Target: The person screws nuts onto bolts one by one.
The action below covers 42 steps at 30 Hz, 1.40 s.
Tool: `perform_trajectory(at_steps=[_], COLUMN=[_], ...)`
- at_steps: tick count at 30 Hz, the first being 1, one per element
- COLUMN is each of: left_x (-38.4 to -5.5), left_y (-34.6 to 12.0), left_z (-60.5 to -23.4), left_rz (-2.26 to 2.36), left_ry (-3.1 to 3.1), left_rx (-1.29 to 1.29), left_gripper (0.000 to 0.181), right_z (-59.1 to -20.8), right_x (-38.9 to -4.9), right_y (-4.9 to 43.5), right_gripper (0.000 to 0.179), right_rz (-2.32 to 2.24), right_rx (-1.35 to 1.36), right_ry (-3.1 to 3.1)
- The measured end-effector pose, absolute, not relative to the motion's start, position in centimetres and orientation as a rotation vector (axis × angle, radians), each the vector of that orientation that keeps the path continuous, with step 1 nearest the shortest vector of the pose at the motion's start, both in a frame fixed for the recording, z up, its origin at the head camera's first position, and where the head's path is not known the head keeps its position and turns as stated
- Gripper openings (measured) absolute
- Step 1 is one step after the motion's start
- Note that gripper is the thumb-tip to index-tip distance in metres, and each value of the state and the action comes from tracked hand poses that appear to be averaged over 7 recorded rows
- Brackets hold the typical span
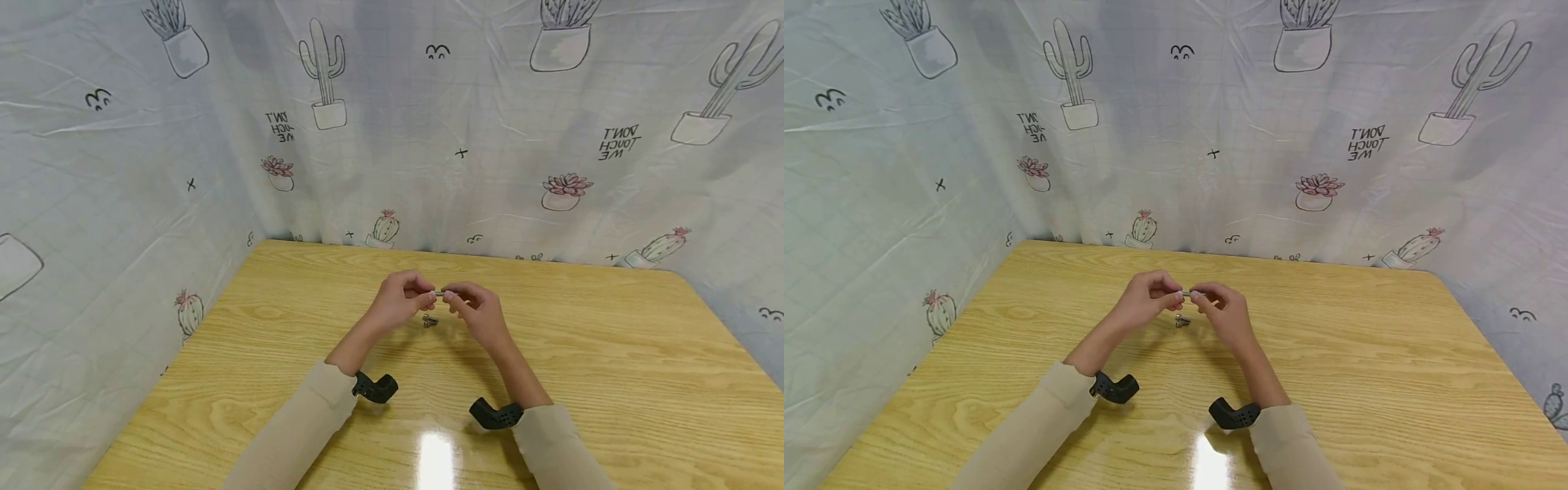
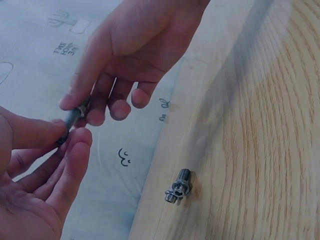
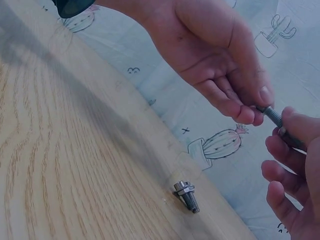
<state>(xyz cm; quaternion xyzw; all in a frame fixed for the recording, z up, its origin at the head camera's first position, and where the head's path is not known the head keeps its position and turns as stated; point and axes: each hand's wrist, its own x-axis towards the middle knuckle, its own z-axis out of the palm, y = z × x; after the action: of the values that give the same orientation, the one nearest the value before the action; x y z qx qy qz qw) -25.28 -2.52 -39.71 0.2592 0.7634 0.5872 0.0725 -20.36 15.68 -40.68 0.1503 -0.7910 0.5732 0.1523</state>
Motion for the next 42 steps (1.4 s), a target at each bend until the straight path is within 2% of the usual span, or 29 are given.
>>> perform_trajectory(at_steps=[5,13,16,28,42], left_x=[-25.1,-24.8,-24.8,-25.3,-25.5], left_y=[-2.4,-2.1,-2.1,-2.5,-2.5], left_z=[-39.6,-39.5,-39.5,-39.4,-39.4], left_rz=[1.74,1.696,1.697,1.748,1.764], left_ry=[2.284,2.254,2.262,2.296,2.267], left_rx=[0.835,0.914,0.911,0.78,0.797], left_gripper=[0.006,0.007,0.006,0.006,0.007], right_z=[-40.6,-42.7,-43.1,-42.9,-40.2], right_x=[-20.5,-22.1,-22.3,-22.5,-20.6], right_y=[15.6,16.3,16.4,16.8,15.8], right_gripper=[0.029,0.059,0.061,0.029,0.018], right_rz=[1.652,1.718,1.733,1.746,1.634], right_rx=[0.377,0.284,0.277,0.455,0.464], right_ry=[-2.292,-2.366,-2.354,-2.234,-2.295])
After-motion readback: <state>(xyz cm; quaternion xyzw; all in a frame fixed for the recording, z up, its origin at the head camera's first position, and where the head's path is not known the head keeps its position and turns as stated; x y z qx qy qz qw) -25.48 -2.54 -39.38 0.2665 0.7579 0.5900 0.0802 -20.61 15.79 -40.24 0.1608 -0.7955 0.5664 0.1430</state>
